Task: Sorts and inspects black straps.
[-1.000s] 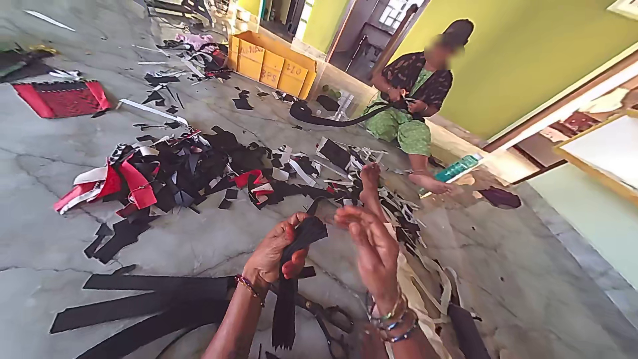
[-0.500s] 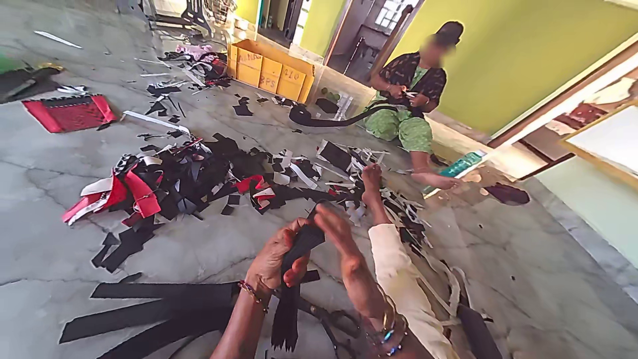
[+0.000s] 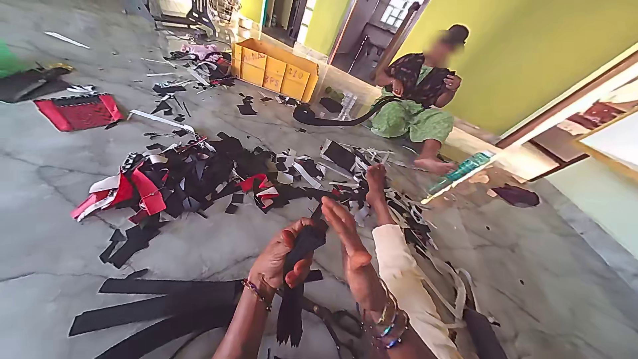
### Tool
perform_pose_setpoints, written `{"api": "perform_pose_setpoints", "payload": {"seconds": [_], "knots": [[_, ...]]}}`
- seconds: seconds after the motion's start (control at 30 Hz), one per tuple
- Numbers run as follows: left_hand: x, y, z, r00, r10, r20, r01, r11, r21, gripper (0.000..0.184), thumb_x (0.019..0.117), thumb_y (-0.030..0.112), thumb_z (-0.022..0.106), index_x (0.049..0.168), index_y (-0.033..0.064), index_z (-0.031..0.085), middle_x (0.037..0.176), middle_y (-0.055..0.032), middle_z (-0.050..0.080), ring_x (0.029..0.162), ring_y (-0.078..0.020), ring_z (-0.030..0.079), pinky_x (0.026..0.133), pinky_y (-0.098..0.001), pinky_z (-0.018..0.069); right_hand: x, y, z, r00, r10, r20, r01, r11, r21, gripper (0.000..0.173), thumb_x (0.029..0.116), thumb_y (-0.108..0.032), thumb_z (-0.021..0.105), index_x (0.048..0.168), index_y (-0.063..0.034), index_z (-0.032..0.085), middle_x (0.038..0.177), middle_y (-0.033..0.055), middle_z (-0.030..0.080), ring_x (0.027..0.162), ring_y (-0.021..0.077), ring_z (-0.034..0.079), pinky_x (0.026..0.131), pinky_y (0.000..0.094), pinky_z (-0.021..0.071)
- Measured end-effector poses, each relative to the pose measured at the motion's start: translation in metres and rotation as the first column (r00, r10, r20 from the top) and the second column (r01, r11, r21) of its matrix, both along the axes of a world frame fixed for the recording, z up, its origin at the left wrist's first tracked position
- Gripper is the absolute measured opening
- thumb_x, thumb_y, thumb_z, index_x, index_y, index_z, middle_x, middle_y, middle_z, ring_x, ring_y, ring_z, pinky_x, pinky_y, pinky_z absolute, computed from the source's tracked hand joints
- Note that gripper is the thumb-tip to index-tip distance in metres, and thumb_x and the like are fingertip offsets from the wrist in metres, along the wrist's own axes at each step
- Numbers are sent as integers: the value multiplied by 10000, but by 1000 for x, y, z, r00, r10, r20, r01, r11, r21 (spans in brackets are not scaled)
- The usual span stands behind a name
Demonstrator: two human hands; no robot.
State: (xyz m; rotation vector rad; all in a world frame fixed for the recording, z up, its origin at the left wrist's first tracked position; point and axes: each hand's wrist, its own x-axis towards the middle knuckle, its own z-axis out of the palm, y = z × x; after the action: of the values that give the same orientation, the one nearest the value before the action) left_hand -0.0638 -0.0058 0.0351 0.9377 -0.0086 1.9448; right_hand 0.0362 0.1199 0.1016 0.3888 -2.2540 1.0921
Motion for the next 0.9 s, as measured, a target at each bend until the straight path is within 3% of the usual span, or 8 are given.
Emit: {"api": "perform_pose_setpoints", "payload": {"seconds": [0.1,0.23,0.5,0.73,0.9], "knots": [[1,1,-1,1000,12,-7,-12,1000,3,387,975,474,619,1203,169,689,778,26,710,567,-25,659,493,-147,527,-1,-1,-3,999,-7,-36,11,994,110,875,979,-744,81,1406,-192,610,1551,126,470,1527,268,267,1243,465,174],[0,2,-2,1000,15,-22,-16,1000,-6,393,973,480,623,1221,179,672,774,32,706,558,-23,654,487,-150,526,-1,0,-2,999,-26,-39,30,995,94,906,972,-752,83,1441,-158,581,1553,150,460,1517,251,290,1240,448,198],[-2,-1,-2,999,23,-39,-24,1000,-17,372,950,473,655,1195,196,695,785,36,716,571,-15,657,493,-141,521,-3,-2,-2,1000,10,-28,-7,995,103,941,978,-735,61,1370,-100,633,1493,165,530,1497,294,330,1238,463,190],[-4,-1,-4,996,41,-78,-42,999,-11,333,956,427,674,1186,188,692,797,36,723,569,-8,655,492,-137,521,-4,0,-3,998,58,6,-58,998,0,927,974,-747,98,1348,-111,660,1485,149,546,1494,264,343,1242,438,207],[-3,-1,-7,989,74,-125,-81,995,-52,274,953,412,684,1144,218,722,796,57,728,587,7,654,511,-131,520,-2,-8,-3,993,115,40,-113,992,-59,899,1006,-708,155,1352,-34,638,1473,173,546,1475,240,370,1233,412,225]]}}
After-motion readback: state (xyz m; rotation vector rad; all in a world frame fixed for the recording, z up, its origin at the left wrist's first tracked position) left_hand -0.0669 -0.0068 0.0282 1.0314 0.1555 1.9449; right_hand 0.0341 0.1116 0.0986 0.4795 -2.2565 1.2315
